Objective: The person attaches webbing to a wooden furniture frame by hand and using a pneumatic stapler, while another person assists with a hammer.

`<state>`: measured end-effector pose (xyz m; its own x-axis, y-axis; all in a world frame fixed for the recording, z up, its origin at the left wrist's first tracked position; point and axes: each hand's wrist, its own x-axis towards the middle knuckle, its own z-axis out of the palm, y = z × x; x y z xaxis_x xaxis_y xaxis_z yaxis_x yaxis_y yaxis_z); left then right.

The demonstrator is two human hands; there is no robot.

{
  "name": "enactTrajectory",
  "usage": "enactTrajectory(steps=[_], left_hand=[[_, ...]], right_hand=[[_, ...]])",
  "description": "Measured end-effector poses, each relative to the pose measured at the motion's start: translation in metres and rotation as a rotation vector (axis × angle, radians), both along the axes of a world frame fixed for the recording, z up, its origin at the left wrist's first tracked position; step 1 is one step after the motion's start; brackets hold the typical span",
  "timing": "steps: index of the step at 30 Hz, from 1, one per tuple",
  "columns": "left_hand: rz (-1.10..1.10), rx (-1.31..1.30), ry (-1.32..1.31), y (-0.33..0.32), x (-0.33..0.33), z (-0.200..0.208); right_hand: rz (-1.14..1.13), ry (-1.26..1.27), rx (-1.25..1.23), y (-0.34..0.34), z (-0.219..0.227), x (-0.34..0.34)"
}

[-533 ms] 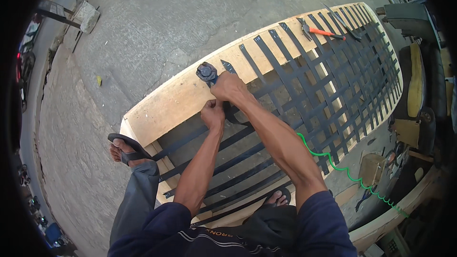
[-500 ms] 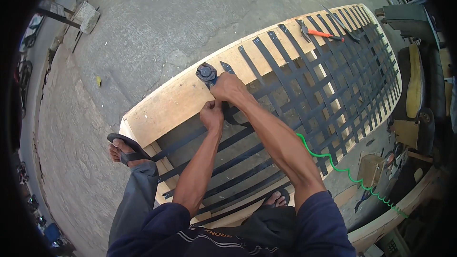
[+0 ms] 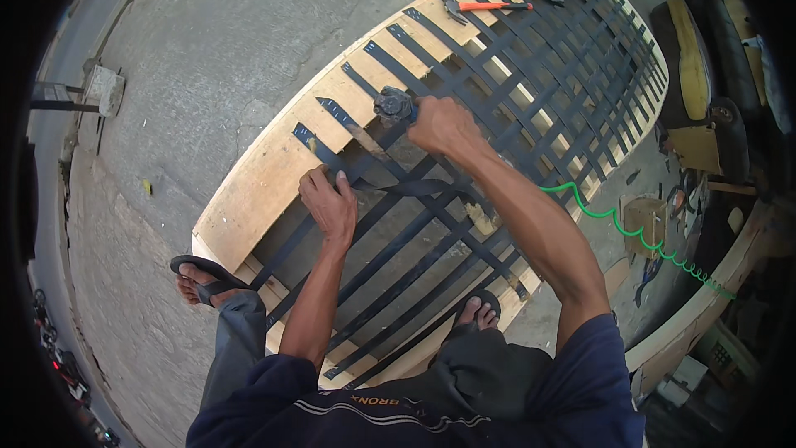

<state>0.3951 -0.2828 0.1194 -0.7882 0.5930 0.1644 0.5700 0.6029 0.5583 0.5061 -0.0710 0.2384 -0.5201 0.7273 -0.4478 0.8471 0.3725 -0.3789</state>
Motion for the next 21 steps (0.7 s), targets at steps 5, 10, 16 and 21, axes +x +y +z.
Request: enactTrajectory(steps=[5,10,16,21], left_hand=[[-0.597,-0.004,-0.040,0.026,0.076,0.016],[-0.784,-0.205,-0.036,0.012,0.101,0.010],[-0.643,0.041,-0.063,-0.061,0.137,-0.026],[-0.562,0.210,-0.172,-0.039,0.141,-0.006]], right_hand=[[-0.035,-0.050,0.297,0.055,-0.052,0.100],[-0.020,-0.004,0.323,0.044,-0.098,0.172],[-0.141,0.373,0.613,-0.022,-0.096,0.181],[-0.161,0.431,-0.184,-0.139,-0.108,0.166]])
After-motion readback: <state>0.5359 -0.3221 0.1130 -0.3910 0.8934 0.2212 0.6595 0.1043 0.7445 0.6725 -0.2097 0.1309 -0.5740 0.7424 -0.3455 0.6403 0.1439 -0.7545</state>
